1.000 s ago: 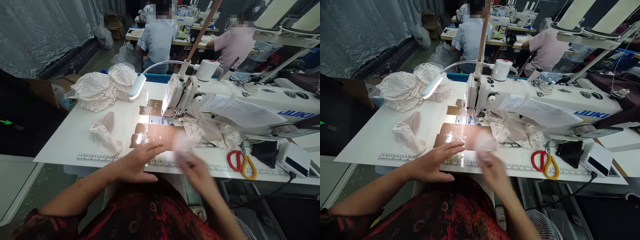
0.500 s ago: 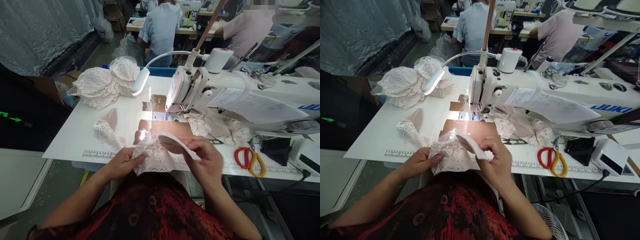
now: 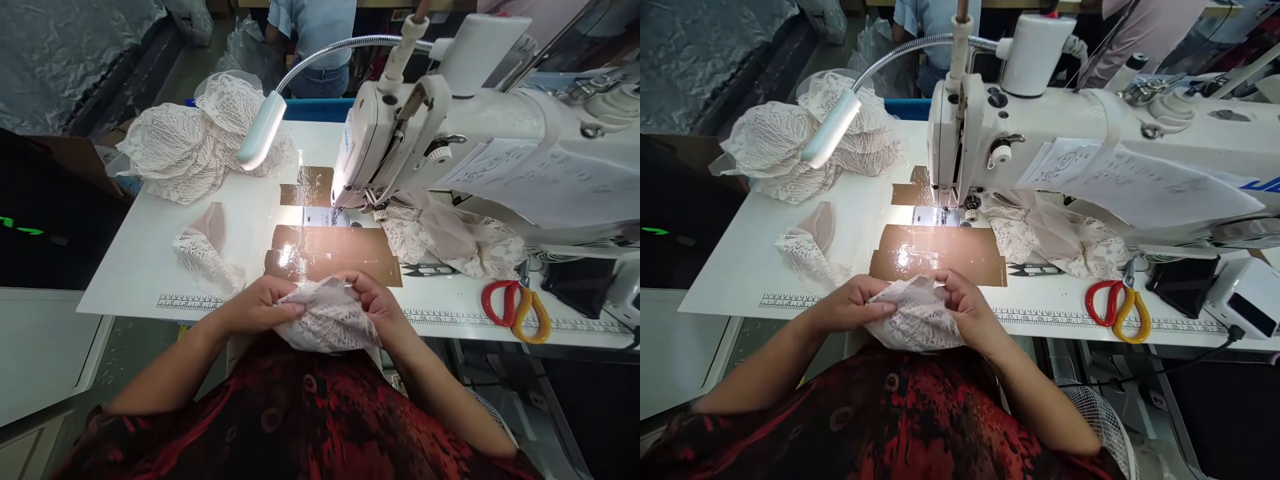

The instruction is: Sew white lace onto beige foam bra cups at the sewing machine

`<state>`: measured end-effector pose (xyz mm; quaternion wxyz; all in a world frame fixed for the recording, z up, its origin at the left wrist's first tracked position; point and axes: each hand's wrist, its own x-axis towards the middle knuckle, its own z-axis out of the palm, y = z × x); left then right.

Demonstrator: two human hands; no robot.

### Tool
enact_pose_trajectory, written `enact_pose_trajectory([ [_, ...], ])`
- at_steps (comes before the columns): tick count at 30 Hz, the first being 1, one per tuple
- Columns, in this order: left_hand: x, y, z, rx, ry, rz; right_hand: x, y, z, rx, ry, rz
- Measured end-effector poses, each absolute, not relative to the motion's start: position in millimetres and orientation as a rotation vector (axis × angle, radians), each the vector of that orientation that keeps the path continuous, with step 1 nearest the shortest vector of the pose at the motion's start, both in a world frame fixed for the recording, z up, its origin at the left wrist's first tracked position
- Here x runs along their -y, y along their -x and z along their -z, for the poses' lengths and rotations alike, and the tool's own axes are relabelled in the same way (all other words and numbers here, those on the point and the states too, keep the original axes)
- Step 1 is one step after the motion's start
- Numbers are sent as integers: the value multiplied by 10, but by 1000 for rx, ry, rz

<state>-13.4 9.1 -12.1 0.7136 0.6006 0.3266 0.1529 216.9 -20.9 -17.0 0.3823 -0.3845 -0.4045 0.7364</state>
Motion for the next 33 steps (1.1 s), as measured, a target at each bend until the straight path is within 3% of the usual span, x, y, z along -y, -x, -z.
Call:
enact_pose_trajectory([
  [8,-103,51,153,-796,-1380,-522,86,-2077,259,1103,1059,-1662],
  [16,-73,-41,220,-975,-1282,-662,22,-2195,310,1322,1028,-1752],
  [24,-59,-95,196,-660,-399,-876,47,-2149,319,1048,1133,-1495],
  [30,92,-312,194,-685,-378,-739,-12,-1954,250,1303,1197,-1344],
  [33,90,-397,228,-804,-418,-799,-27,-1888,255,1059,1164,-1453],
])
